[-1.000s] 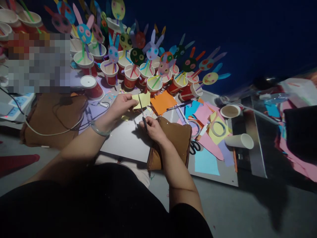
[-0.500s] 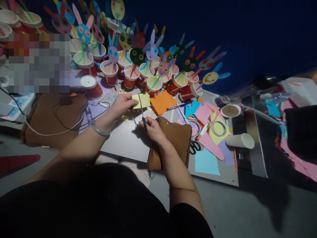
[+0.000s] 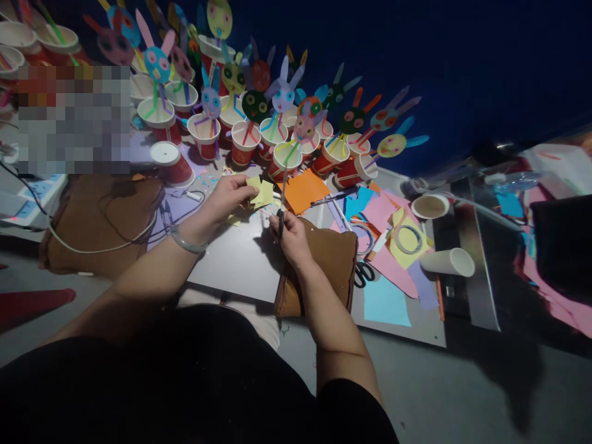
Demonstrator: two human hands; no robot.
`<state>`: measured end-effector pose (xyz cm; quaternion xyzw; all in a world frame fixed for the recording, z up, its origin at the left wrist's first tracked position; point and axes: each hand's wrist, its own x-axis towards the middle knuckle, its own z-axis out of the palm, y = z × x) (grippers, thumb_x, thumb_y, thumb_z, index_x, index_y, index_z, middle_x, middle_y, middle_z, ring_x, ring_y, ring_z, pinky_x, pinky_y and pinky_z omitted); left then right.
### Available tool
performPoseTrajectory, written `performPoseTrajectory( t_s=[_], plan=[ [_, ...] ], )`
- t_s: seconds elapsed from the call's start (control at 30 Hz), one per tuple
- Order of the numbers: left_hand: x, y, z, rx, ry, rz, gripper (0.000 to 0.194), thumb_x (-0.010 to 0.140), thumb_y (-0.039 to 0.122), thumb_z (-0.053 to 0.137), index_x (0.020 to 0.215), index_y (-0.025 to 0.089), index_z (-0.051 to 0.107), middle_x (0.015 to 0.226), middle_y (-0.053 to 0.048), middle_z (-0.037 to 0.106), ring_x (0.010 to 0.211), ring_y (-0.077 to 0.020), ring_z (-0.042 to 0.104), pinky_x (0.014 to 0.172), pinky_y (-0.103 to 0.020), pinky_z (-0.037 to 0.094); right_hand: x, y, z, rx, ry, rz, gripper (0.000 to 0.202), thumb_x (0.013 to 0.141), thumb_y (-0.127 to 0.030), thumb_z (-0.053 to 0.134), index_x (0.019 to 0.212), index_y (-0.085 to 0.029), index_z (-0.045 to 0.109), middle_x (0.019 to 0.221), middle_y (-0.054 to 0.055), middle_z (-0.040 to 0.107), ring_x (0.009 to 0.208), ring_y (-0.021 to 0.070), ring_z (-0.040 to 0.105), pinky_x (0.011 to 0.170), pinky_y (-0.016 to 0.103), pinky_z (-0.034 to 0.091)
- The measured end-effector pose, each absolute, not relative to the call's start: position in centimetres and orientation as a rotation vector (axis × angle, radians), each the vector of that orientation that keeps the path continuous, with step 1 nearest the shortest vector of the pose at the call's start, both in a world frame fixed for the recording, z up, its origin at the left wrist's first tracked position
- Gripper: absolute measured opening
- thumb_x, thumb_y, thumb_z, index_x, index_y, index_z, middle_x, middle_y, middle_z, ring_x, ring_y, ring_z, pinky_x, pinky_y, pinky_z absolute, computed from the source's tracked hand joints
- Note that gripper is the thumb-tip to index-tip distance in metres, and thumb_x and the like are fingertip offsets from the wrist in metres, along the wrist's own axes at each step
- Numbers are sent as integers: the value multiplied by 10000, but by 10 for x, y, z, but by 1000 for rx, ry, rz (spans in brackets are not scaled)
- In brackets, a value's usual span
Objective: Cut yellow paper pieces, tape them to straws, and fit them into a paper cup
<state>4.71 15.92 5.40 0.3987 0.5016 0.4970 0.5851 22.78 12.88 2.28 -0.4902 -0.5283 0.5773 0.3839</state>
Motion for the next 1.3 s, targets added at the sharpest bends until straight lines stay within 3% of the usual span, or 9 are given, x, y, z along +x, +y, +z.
performPoseTrajectory(
  t_s=[0.2, 0.3, 0.47, 0.8, 1.03, 1.3],
  plan=[
    [51, 155, 53, 1000, 997, 1118, 195, 771, 204, 656, 599, 140, 589, 525, 32, 516, 507, -58, 439, 514, -201, 325, 234, 134, 16, -1170, -1252, 1191, 389, 702, -479, 834, 768, -212, 560, 743, -20, 592, 645, 109, 520, 651, 269, 449],
    [55, 151, 51, 1066, 913, 1123, 171, 772, 280, 708, 693, 134, 669, 555, 35, 520, 517, -58, 428, 508, -210, 309, 235, 134, 14, -1159, -1258, 1093, 371, 714, -495, 817, 804, -217, 589, 788, -3, 609, 689, 127, 530, 690, 285, 474],
    [62, 148, 45, 1164, 869, 1165, 285, 661, 356, 835, 734, 138, 666, 647, 13, 621, 588, -80, 535, 584, -224, 421, 236, 131, 14, -1103, -1308, 984, 354, 716, -440, 835, 823, -225, 575, 806, -10, 603, 686, 120, 519, 686, 272, 467],
    [65, 145, 47, 1308, 980, 1092, 110, 667, 92, 674, 706, 148, 587, 613, 50, 572, 537, -43, 498, 519, -188, 373, 230, 124, 26, -1102, -1481, 679, 332, 800, -396, 718, 738, -238, 432, 754, -5, 560, 686, 134, 547, 683, 293, 475],
    [63, 144, 47, 1166, 869, 965, 126, 751, 95, 619, 829, 165, 550, 542, 54, 606, 518, -88, 630, 516, -181, 435, 230, 120, 25, -1134, -1537, 543, 287, 802, -366, 697, 754, -246, 441, 758, 3, 584, 679, 143, 554, 673, 315, 480],
    [64, 149, 48, 1029, 938, 1010, 190, 785, 136, 687, 821, 167, 503, 557, 30, 673, 471, -76, 628, 485, -164, 431, 231, 123, 23, -1100, -1473, 571, 359, 797, -472, 736, 799, -248, 456, 873, 28, 626, 738, 157, 595, 716, 339, 525]
  ],
)
